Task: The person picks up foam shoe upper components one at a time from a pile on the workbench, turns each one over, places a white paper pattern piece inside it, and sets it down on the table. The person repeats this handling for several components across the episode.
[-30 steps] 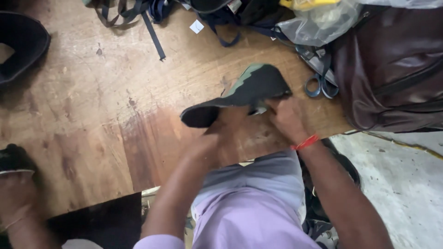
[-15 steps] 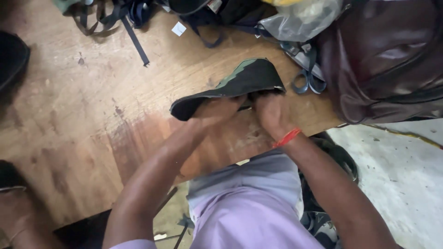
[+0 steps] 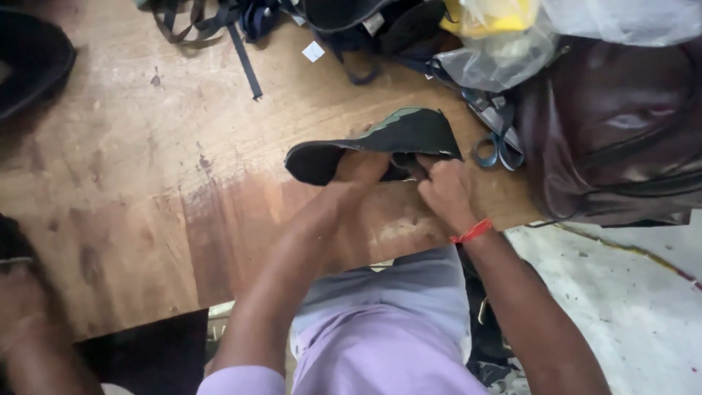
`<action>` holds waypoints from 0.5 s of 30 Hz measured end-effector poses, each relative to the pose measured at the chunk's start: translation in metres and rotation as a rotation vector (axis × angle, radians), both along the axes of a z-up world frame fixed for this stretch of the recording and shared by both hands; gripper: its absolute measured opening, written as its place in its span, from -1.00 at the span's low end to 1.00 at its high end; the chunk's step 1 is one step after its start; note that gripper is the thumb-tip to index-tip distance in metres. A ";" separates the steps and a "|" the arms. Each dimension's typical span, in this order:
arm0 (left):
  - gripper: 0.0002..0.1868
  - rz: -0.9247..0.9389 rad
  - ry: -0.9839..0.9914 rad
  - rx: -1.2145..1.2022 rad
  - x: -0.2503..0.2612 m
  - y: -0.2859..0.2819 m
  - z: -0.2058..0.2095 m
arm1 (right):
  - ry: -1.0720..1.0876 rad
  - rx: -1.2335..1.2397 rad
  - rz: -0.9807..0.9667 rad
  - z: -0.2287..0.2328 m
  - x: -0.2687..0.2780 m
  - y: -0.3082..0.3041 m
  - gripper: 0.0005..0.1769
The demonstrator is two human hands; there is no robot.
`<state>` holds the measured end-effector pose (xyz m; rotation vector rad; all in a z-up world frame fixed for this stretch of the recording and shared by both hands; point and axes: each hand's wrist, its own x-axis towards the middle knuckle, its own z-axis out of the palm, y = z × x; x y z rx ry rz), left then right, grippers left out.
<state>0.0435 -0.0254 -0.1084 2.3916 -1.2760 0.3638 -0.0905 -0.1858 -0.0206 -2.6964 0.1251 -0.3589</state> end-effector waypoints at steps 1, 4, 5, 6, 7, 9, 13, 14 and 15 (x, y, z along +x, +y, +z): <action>-0.51 0.011 0.002 -0.004 0.002 -0.003 -0.001 | 0.002 -0.004 0.011 0.012 0.000 0.002 -0.63; -0.53 0.027 0.176 -0.036 0.006 -0.008 0.023 | 0.048 0.137 -0.050 0.032 0.000 0.005 -0.70; -0.55 0.044 0.399 -0.080 0.004 -0.006 0.051 | -0.011 0.059 0.019 0.029 -0.001 0.004 -0.70; -0.57 0.062 0.623 -0.124 0.003 -0.005 0.078 | -0.070 -0.019 0.088 0.026 -0.003 0.001 -0.70; -0.57 0.061 0.627 -0.118 0.004 0.002 0.086 | -0.067 -0.014 0.085 0.008 -0.006 -0.006 -0.70; -0.62 -0.065 0.784 -0.043 0.005 0.013 0.102 | 0.243 -0.531 0.351 -0.028 -0.014 -0.022 -0.80; -0.56 -0.188 0.618 0.172 -0.004 0.034 0.122 | 0.382 -0.389 0.143 -0.016 -0.017 -0.011 -0.83; -0.52 -0.181 0.616 0.203 -0.004 0.035 0.125 | 0.167 -0.416 0.260 -0.012 -0.018 -0.012 -0.82; -0.47 -0.175 0.619 0.231 -0.005 0.034 0.127 | -0.044 -0.442 0.372 -0.008 -0.022 -0.014 -0.81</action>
